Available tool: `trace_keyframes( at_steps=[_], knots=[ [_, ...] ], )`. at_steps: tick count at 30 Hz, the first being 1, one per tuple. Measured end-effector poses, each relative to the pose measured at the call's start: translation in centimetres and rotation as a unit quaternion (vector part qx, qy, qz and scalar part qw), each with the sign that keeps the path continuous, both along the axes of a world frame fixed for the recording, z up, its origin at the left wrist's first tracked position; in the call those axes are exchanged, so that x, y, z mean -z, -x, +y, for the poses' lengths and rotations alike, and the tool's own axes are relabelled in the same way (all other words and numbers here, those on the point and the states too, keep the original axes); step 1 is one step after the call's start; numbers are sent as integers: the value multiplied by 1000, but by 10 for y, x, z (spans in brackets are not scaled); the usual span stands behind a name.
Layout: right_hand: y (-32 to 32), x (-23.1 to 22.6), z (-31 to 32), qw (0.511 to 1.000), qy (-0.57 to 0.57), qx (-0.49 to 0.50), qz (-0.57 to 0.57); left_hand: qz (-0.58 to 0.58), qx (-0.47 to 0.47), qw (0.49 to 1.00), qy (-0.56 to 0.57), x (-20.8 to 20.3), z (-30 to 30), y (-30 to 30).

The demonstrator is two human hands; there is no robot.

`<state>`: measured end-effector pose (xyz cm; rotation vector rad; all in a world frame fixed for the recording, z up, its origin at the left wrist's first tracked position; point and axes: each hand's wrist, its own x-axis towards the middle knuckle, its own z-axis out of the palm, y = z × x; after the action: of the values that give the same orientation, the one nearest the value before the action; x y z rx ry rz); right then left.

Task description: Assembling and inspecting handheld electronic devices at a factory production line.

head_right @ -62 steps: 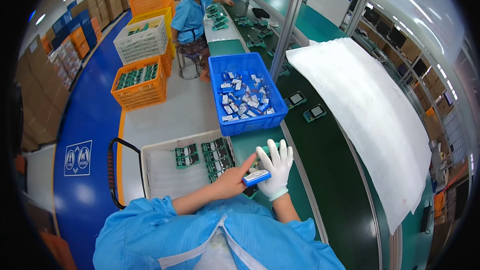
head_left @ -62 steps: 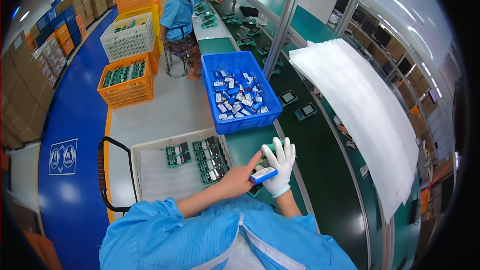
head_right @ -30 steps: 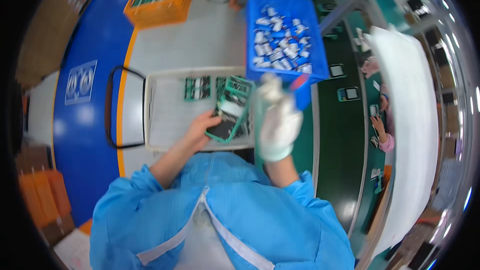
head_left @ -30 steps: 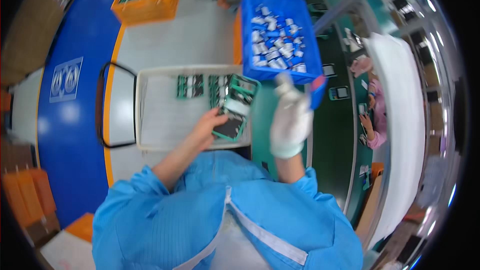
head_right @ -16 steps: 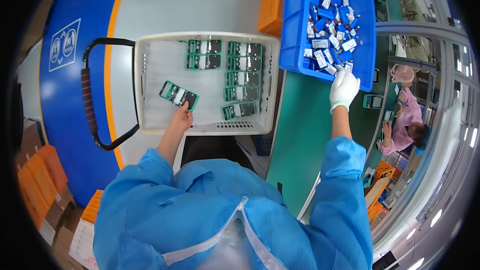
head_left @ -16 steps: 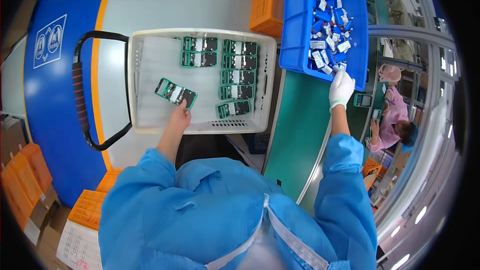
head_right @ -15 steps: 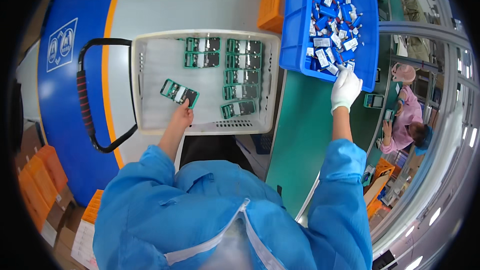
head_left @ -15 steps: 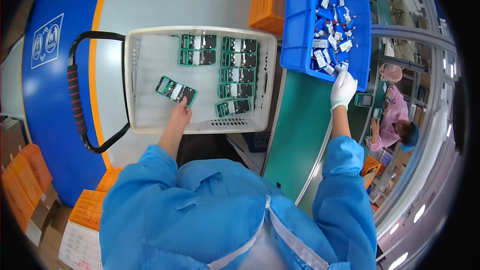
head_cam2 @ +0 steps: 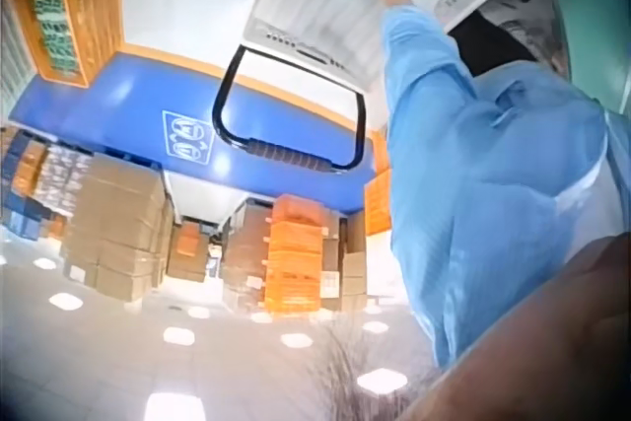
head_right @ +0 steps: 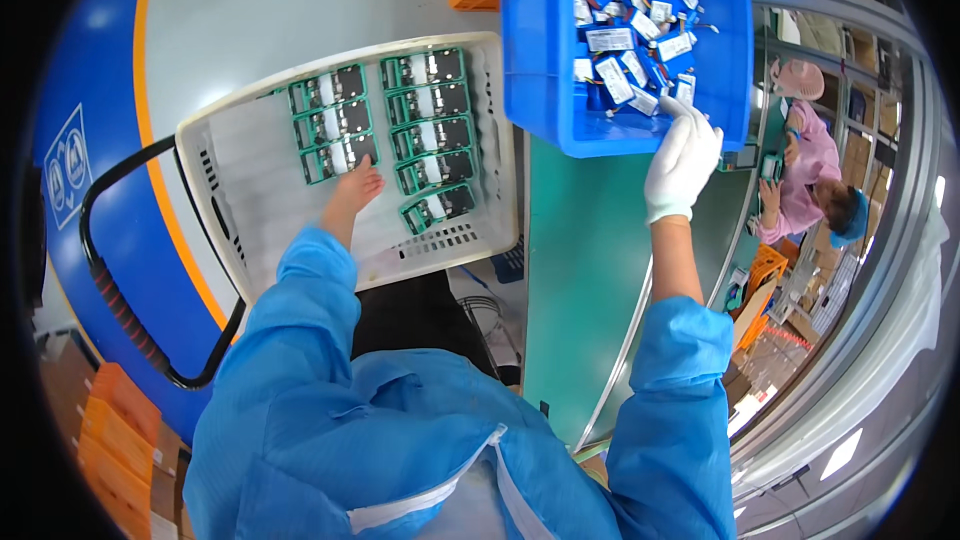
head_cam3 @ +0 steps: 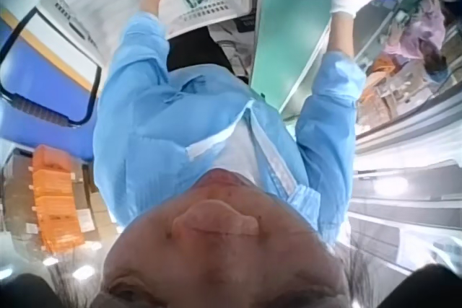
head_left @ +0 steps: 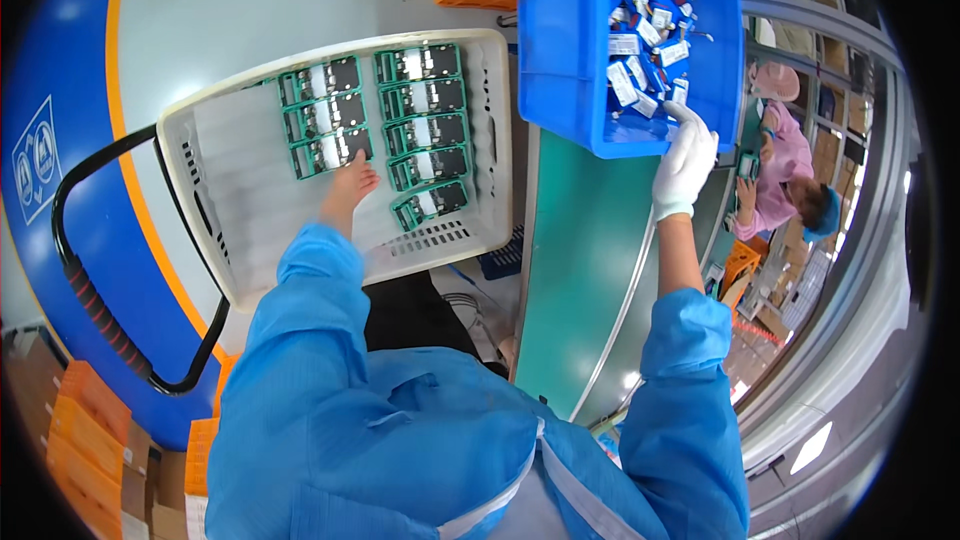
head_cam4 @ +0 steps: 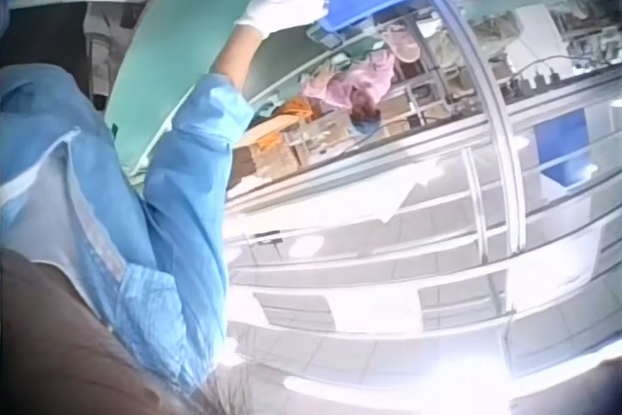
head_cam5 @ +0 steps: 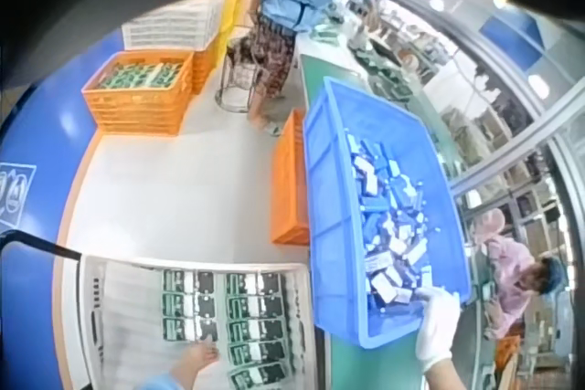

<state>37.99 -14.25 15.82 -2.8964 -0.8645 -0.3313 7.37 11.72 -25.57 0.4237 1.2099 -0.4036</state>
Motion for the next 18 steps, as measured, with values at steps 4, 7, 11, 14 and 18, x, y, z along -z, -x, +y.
trace_keyframes(
  at_steps=[4, 7, 11, 14, 18],
  knots=[
    [-5, 0, -4, 999, -26, 33, -19, -41, 144, 972, -182, 35, 19, 49],
    [-5, 4, 4, 988, 121, 95, -13, 8, 143, 959, -246, 52, 25, 98],
    [31, -31, 37, 994, 57, 91, -2, 20, 306, 926, -220, 7, 55, 127],
    [91, -61, 36, 992, -94, -13, 84, 10, 311, 924, -221, -56, 40, 122],
    [192, -44, 20, 952, -110, -53, 279, -16, 339, 915, -219, -85, 59, 112]
  ],
)
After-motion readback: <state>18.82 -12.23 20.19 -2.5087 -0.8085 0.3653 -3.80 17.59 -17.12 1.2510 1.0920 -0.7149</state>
